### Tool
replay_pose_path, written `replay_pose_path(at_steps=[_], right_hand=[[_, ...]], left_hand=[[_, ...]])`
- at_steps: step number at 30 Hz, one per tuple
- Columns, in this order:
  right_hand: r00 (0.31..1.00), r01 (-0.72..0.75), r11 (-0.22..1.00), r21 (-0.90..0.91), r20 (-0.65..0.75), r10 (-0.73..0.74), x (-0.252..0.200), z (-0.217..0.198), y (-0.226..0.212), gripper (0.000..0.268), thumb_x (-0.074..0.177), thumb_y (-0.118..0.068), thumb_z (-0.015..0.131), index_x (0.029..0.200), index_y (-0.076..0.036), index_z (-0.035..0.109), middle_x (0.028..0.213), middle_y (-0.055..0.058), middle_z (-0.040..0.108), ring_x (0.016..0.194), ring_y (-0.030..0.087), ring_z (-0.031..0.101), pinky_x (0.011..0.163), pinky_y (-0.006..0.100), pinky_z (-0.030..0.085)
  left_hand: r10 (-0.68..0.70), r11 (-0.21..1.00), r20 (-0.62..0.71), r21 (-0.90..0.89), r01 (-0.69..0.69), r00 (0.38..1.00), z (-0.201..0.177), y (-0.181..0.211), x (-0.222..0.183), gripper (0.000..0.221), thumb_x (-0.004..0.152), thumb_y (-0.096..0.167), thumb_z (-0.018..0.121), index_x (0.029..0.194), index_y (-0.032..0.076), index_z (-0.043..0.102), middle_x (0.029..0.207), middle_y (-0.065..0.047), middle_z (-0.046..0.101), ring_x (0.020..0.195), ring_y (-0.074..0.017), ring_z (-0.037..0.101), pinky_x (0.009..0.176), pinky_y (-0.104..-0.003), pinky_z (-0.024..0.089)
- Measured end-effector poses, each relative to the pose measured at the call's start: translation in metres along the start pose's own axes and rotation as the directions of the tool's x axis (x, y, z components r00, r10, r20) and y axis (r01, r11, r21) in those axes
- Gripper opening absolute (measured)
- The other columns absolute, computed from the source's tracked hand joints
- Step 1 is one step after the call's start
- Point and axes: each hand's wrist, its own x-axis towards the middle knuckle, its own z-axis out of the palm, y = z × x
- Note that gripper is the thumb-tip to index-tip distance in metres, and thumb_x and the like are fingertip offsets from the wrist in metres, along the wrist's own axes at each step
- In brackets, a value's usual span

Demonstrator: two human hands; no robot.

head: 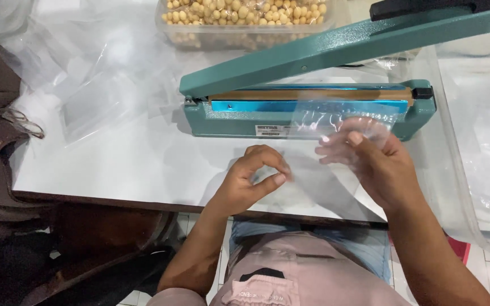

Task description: Using a manual impulse heat sealer to seal the openings of small plastic bags.

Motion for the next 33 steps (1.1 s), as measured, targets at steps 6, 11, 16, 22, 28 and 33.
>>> replay_pose_path(at_steps=[6, 11, 16, 22, 28, 33], right_hand=[[0.998, -0.064, 0.975, -0.213, -0.012, 0.063, 0.007, 0.013, -0.014, 0.017, 0.102, -0.015, 0.06, 0.108, -0.003, 0.068, 0.092, 0.021, 0.077, 0.076, 0.034, 0.08, 0.082, 0.042, 0.068], [0.996, 0.005, 0.945, -0.328, 0.081, 0.023, 0.016, 0.018, -0.016, 0.019, 0.101, -0.015, 0.059, 0.11, -0.001, 0.068, 0.092, 0.02, 0.078, 0.079, 0.033, 0.081, 0.083, 0.043, 0.071], [0.997, 0.058, 0.934, -0.352, -0.019, -0.069, 0.021, 0.018, -0.004, 0.019, 0.096, -0.008, 0.066, 0.108, 0.005, 0.071, 0.087, 0.024, 0.075, 0.076, 0.028, 0.076, 0.079, 0.049, 0.064], [0.991, 0.117, 0.949, -0.292, -0.034, -0.132, 0.031, 0.003, 0.008, 0.015, 0.097, -0.004, 0.067, 0.106, 0.007, 0.07, 0.083, 0.025, 0.073, 0.072, 0.029, 0.076, 0.073, 0.046, 0.065], [0.992, 0.061, 0.97, -0.235, -0.097, -0.086, 0.031, -0.002, 0.012, 0.025, 0.103, -0.014, 0.06, 0.113, 0.007, 0.068, 0.09, 0.026, 0.074, 0.076, 0.033, 0.078, 0.07, 0.044, 0.066], [0.986, 0.058, 0.97, -0.237, -0.139, -0.093, 0.028, -0.003, 0.012, 0.029, 0.104, -0.018, 0.058, 0.117, 0.007, 0.067, 0.095, 0.028, 0.073, 0.08, 0.035, 0.078, 0.071, 0.046, 0.066]], left_hand=[[-0.197, 0.971, -0.145, -0.169, 0.172, 0.97, -0.002, -0.005, 0.021, 0.022, 0.103, 0.03, 0.063, 0.119, 0.015, 0.06, 0.118, -0.001, 0.069, 0.115, -0.0171, 0.066, 0.102, -0.033, 0.05], [-0.235, 0.959, -0.244, -0.215, 0.184, 0.941, 0.007, -0.001, 0.05, 0.018, 0.101, 0.024, 0.067, 0.116, 0.013, 0.066, 0.113, -0.001, 0.07, 0.104, -0.0158, 0.073, 0.093, -0.028, 0.055], [-0.18, 0.956, -0.292, -0.277, 0.097, 0.939, 0.02, -0.018, 0.06, 0.01, 0.098, 0.016, 0.074, 0.103, 0.008, 0.075, 0.084, -0.005, 0.076, 0.078, -0.0084, 0.069, 0.08, -0.026, 0.056], [-0.178, 0.973, -0.284, -0.195, 0.125, 0.942, 0.026, -0.019, 0.061, 0.009, 0.098, 0.018, 0.074, 0.1, 0.009, 0.077, 0.082, -0.004, 0.077, 0.074, -0.0061, 0.067, 0.078, -0.026, 0.056], [-0.21, 0.969, -0.297, -0.189, 0.158, 0.931, 0.024, -0.024, 0.06, 0.015, 0.101, 0.02, 0.071, 0.107, 0.009, 0.078, 0.084, -0.007, 0.079, 0.07, -0.0075, 0.065, 0.075, -0.025, 0.055], [-0.235, 0.952, -0.324, -0.268, 0.149, 0.917, 0.022, -0.03, 0.058, 0.016, 0.101, 0.017, 0.07, 0.108, 0.004, 0.077, 0.086, -0.011, 0.078, 0.069, -0.0092, 0.065, 0.069, -0.026, 0.058]])
